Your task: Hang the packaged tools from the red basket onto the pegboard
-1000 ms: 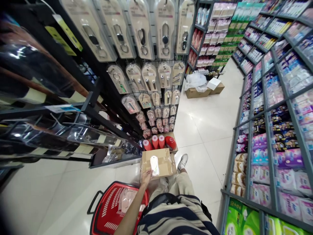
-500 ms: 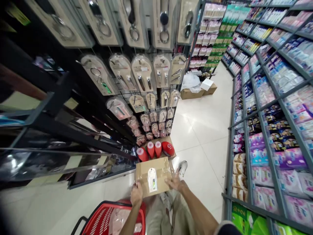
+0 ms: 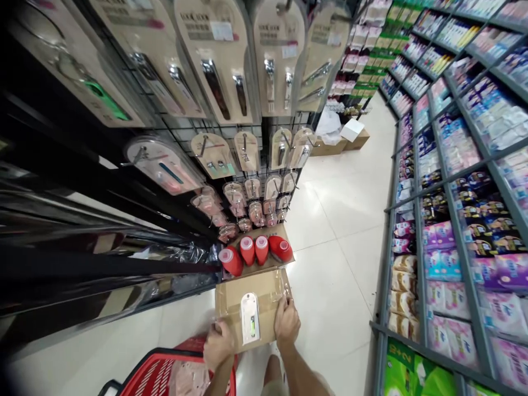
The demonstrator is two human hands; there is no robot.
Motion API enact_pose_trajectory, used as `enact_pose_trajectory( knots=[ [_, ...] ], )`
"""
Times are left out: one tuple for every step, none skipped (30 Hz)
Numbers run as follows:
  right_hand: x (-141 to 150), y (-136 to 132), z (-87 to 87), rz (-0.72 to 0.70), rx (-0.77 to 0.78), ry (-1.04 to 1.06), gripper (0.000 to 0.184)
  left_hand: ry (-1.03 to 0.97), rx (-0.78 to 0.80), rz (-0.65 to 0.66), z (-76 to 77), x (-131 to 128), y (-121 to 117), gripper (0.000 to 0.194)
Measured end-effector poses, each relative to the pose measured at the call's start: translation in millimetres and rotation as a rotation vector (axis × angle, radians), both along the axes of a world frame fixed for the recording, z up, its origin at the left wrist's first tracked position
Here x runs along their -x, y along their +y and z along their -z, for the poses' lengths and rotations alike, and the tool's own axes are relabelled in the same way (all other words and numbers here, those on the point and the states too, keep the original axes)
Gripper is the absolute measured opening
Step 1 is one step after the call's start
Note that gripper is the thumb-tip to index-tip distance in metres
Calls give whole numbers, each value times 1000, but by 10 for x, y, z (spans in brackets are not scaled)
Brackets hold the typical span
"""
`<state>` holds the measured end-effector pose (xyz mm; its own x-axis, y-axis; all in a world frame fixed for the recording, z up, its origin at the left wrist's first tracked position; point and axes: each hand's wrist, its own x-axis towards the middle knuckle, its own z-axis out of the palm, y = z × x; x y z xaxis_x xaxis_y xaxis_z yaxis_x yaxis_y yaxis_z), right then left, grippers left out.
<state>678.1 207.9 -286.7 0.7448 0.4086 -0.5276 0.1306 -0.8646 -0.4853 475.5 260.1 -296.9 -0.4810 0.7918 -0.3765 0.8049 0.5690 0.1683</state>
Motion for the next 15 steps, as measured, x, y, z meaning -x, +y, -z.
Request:
enact_pose_trajectory(
  knots=[
    [8,-6,34,-18,21,-25,68,2,-2,-4,-5,-10,-1,71],
    [11,-13,63,-39,41,-50,68,2,-3,-3,-13,-20,-3,71],
    [11,-21,86,-60,60,-73,67,4,-2,-4,-22,-31,-4,70],
    [9,-28,104,-77,72,-94,68,9,-8,-4,-34,-44,-4,70],
    [7,-31,115,-88,76,-111,68,16,-18,-5,-49,-57,-3,69],
    [5,-33,121,-95,77,-128,68,24,-28,-7,-66,-71,-1,68],
    [4,-32,121,-98,76,-140,68,33,-35,-11,-85,-85,0,68],
    [4,-31,116,-96,72,-145,69,41,-39,-10,-105,-97,1,69],
    [3,-29,107,-92,66,-145,69,45,-40,-2,-126,-105,-1,70],
    [2,-29,94,-88,60,-139,69,46,-35,10,-145,-109,-5,71],
    [1,-31,80,-86,55,-131,70,46,-28,19,-162,-106,-11,72],
    [0,-36,67,-85,48,-125,70,45,-26,29,-176,-97,-17,72],
    [-1,-45,60,-85,38,-121,71,42,-23,33,-186,-82,-24,72],
    [0,-58,63,-87,27,-115,72,36,-24,38,-192,-63,-28,71],
    [2,-74,79,-86,17,-107,72,31,-35,43,-194,-43,-28,68]
  ],
)
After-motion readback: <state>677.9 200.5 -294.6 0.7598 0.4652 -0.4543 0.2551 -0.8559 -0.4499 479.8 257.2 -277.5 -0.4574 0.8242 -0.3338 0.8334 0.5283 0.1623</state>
